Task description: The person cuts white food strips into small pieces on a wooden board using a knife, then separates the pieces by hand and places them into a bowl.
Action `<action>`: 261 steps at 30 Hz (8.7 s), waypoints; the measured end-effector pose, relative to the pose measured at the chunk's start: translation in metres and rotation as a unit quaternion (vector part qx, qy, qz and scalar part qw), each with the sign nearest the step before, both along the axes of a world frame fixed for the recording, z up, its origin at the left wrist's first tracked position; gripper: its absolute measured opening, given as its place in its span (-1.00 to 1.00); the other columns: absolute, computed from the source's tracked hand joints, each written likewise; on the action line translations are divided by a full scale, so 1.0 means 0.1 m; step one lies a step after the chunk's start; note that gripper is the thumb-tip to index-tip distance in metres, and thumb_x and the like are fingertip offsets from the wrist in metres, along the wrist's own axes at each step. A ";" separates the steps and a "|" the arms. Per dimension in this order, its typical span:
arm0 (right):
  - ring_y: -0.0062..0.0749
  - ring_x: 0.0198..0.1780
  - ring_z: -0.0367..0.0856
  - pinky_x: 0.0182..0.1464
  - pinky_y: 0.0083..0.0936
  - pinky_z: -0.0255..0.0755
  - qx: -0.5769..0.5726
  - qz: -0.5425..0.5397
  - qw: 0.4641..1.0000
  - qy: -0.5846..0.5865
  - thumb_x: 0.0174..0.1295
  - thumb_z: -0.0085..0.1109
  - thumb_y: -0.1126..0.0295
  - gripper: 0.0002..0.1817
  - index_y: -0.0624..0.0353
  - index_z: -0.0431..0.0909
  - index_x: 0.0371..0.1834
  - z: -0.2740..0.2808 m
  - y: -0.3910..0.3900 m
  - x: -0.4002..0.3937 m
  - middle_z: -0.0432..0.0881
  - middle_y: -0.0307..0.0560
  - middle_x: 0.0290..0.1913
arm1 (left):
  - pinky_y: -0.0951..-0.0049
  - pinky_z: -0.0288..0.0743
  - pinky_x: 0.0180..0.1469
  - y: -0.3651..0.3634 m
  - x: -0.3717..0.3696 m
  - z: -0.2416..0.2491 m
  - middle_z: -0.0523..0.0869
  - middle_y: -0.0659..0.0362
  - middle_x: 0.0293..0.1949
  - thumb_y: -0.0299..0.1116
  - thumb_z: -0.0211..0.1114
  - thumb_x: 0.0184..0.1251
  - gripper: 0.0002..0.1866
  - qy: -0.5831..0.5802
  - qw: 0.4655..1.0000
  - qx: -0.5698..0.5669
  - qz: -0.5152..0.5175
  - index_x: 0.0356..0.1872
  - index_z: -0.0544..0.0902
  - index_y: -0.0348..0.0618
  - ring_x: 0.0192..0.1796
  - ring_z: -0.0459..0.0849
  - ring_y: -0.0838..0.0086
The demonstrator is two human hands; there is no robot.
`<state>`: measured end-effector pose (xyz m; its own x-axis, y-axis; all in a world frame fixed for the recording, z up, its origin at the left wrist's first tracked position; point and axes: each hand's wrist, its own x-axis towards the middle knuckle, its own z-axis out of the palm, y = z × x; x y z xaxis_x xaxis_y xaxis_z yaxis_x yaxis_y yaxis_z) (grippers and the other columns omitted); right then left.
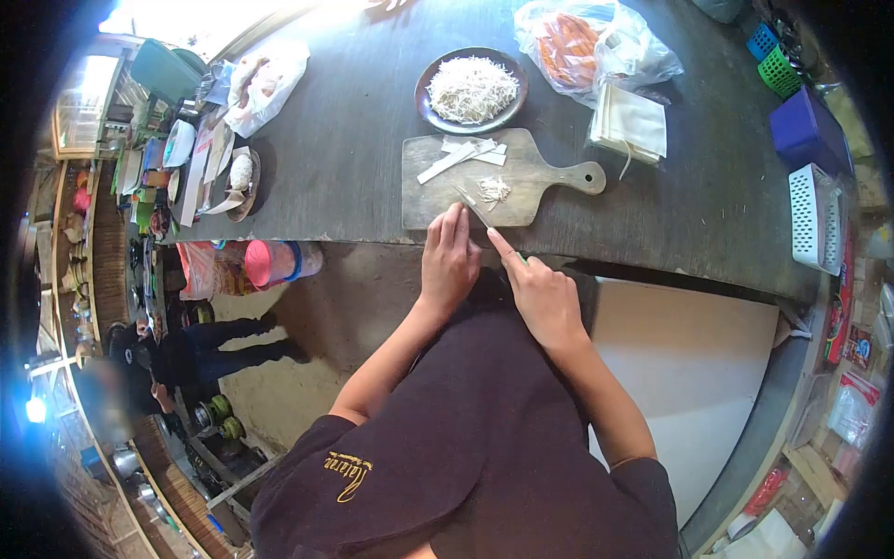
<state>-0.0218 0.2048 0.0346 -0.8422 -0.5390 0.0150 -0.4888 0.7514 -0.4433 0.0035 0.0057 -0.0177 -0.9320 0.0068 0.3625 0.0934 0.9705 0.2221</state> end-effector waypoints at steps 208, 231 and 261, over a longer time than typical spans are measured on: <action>0.28 -0.12 0.81 -0.14 0.06 0.60 -0.125 0.032 0.984 -0.119 0.69 0.12 0.27 -0.42 -0.39 0.39 0.72 -0.10 -0.19 -0.32 0.78 0.33 -0.15 | 0.23 0.46 0.57 0.05 0.04 0.01 0.59 -0.05 0.43 -0.42 0.38 0.29 -0.35 0.029 0.997 0.071 0.027 0.43 0.58 -0.49 0.50 0.52 0.15; 0.13 -0.22 0.82 -0.20 0.03 0.64 -0.074 0.011 0.995 -0.066 0.70 0.11 0.21 -0.44 -0.50 0.39 0.71 0.00 -0.16 -0.18 0.79 0.15 -0.21 | 0.22 0.46 0.57 -0.10 0.03 0.07 0.57 -0.05 0.43 -0.44 0.37 0.29 -0.37 0.010 0.999 0.044 -0.020 0.40 0.59 -0.50 0.48 0.54 0.14; 0.07 -0.38 0.76 -0.33 0.03 0.60 -0.082 0.012 0.997 -0.012 0.69 0.12 0.17 -0.43 -0.60 0.39 0.70 -0.16 -0.22 -0.21 0.68 0.01 -0.38 | 0.27 0.53 0.52 -0.07 0.02 0.10 0.59 -0.02 0.42 -0.50 0.38 0.25 -0.38 0.009 0.999 0.044 -0.008 0.39 0.62 -0.46 0.44 0.58 0.17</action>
<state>-0.0430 0.1831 0.0187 -0.8306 -0.5506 0.0838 -0.4930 0.6568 -0.5705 0.0058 -0.0015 -0.0080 -0.9253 -0.0103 0.3791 0.1145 0.9455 0.3050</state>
